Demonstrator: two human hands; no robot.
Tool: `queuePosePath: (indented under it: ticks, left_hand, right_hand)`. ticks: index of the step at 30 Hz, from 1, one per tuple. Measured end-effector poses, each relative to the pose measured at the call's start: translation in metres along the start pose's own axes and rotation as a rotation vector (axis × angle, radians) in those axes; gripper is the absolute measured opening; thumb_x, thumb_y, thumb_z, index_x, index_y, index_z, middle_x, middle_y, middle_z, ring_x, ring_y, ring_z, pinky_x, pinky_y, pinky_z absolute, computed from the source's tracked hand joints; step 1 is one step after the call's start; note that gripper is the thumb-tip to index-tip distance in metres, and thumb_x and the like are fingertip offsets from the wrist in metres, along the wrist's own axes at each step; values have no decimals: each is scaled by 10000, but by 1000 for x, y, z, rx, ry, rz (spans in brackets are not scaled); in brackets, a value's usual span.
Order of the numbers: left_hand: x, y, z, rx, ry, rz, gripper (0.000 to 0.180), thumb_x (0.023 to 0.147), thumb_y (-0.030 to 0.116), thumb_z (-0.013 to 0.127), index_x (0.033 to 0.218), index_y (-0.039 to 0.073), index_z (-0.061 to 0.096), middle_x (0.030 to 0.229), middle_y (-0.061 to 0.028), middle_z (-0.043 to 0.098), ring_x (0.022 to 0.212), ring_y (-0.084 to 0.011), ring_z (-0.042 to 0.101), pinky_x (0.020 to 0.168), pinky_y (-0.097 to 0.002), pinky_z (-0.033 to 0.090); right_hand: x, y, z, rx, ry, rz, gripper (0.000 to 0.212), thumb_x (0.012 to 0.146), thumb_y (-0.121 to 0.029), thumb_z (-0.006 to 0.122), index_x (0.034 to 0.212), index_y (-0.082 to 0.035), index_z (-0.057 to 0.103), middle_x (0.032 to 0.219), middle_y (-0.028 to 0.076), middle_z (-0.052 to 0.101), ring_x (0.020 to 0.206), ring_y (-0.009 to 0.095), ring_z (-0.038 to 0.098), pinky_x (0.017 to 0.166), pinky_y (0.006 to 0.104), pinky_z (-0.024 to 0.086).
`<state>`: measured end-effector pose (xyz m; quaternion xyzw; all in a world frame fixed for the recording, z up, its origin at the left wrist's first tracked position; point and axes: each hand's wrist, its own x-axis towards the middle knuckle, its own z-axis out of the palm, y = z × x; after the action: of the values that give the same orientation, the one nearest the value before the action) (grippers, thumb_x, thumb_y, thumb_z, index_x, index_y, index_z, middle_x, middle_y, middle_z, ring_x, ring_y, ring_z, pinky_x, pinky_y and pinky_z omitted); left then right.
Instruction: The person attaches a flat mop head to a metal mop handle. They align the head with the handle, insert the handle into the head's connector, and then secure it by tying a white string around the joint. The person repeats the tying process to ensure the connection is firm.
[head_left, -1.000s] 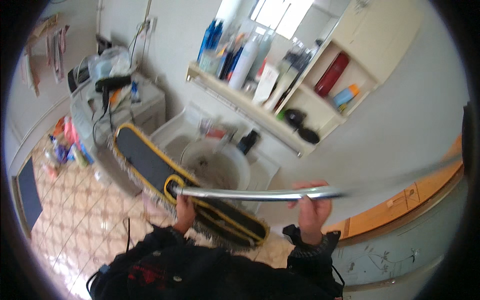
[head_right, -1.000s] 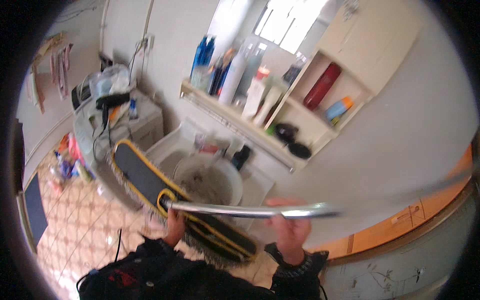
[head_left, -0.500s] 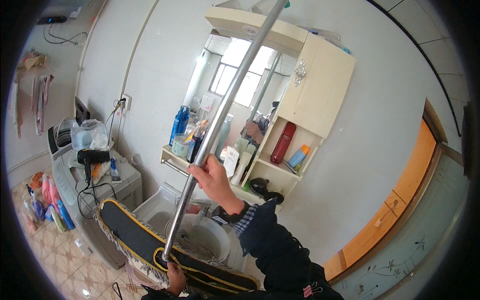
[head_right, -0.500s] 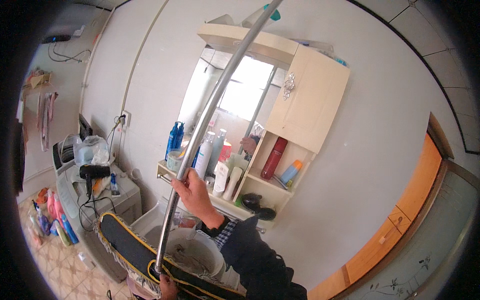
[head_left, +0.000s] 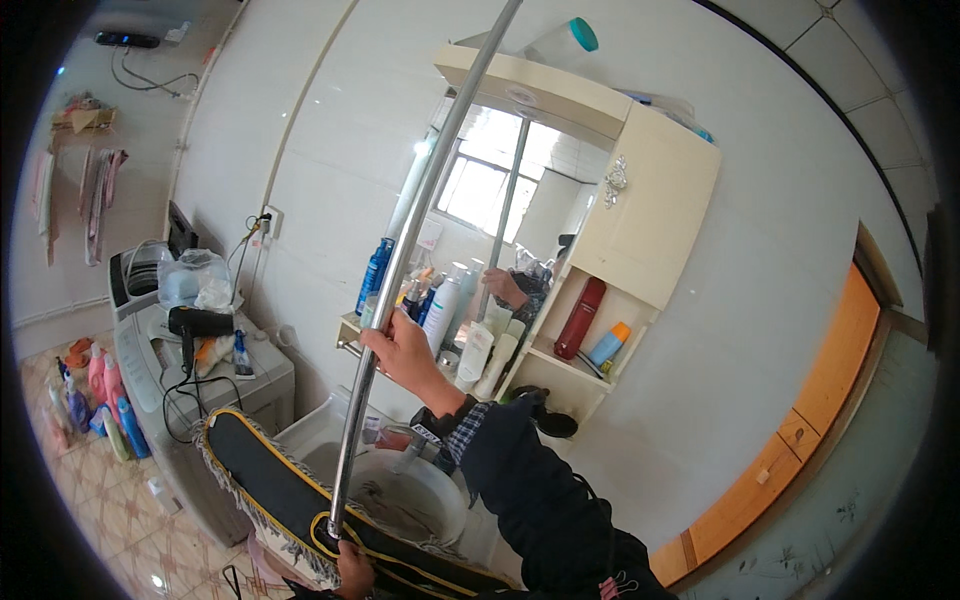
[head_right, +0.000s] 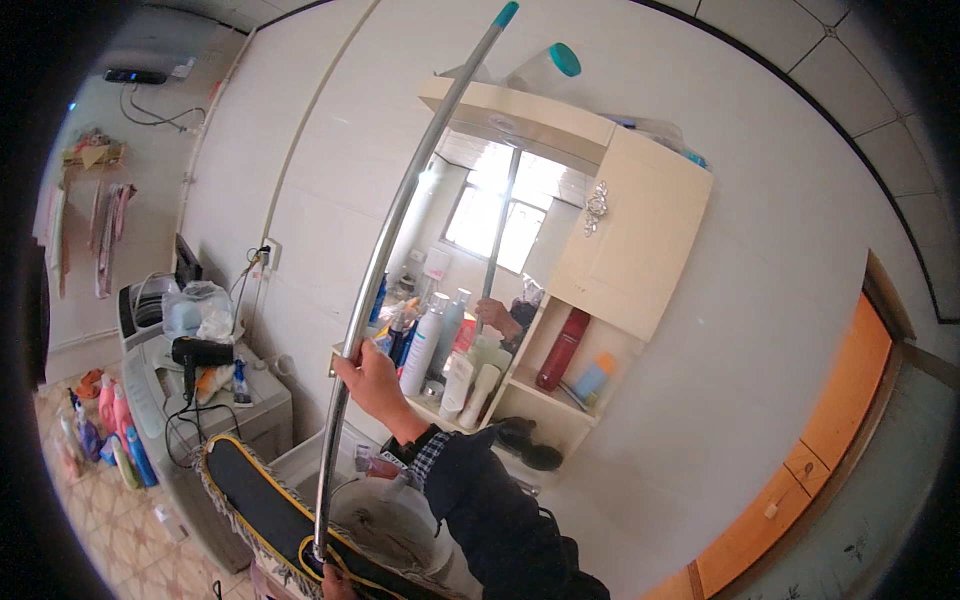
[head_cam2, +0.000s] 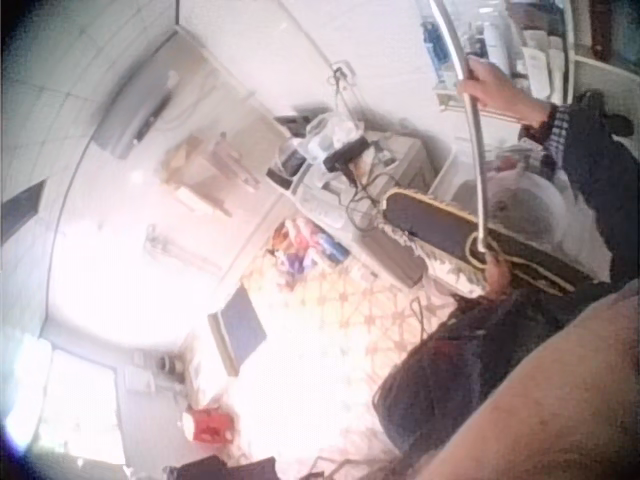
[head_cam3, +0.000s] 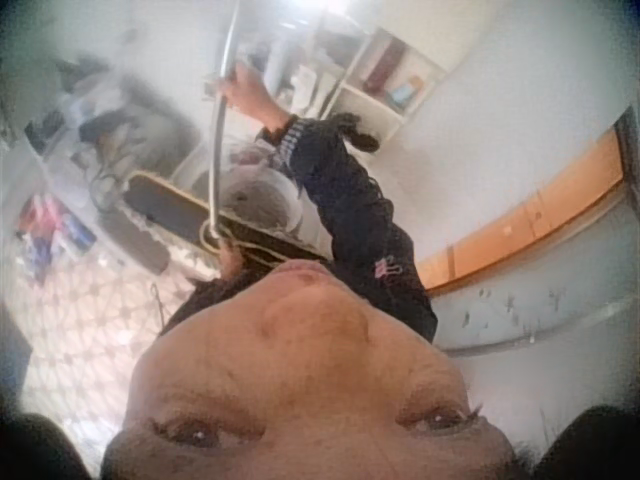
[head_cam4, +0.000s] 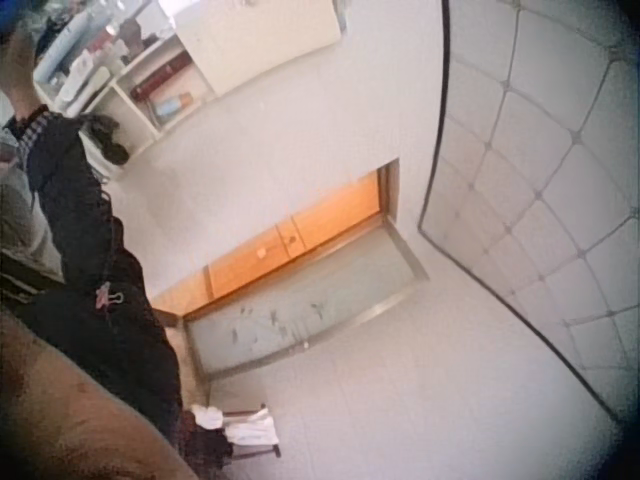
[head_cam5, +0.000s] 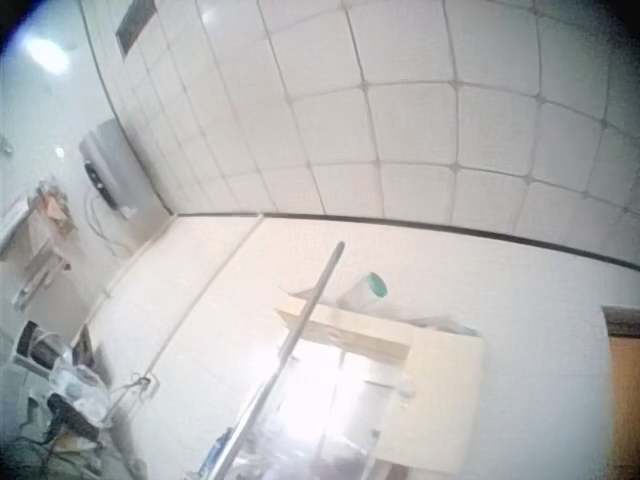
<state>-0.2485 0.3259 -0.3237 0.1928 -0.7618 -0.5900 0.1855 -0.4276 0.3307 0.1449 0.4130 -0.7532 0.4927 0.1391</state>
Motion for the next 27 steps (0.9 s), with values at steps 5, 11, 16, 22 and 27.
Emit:
queuePosePath:
  ticks: [5,11,16,22,27]
  left_hand:
    - [1,5,-6,33,-50,-26,154,859,60,540,939,32,411,728,-235,542,702,-452,563,617,-525,416]
    - [-4,29,-14,-69,-31,37,153,859,32,530,942,35,402,741,-243,539,722,-445,570,624,-517,430]
    - [-8,45,-21,-42,-35,-61,128,889,50,515,952,33,404,772,-253,552,729,-451,567,630,-517,433]
    - [-9,44,-24,-84,-53,39,159,892,48,531,979,46,398,780,-281,560,752,-501,564,618,-551,424]
    - [-12,51,-24,-32,-17,67,147,899,70,527,976,45,404,751,-283,559,736,-512,560,614,-573,416]
  right_hand:
    - [18,15,18,-104,15,-40,293,837,-251,663,851,15,540,702,133,601,638,232,596,614,361,476]
    - [46,44,43,-105,-85,8,240,865,-180,677,907,25,559,755,94,655,654,174,642,597,314,506]
    - [58,73,61,-158,-29,5,275,859,-219,680,920,32,587,743,112,653,640,184,632,586,327,493]
    - [58,91,70,-151,62,43,266,853,-221,650,919,33,608,756,130,683,665,214,664,635,342,512]
    - [58,104,77,-19,32,94,305,799,-259,671,899,14,579,740,137,633,712,290,638,659,388,496]
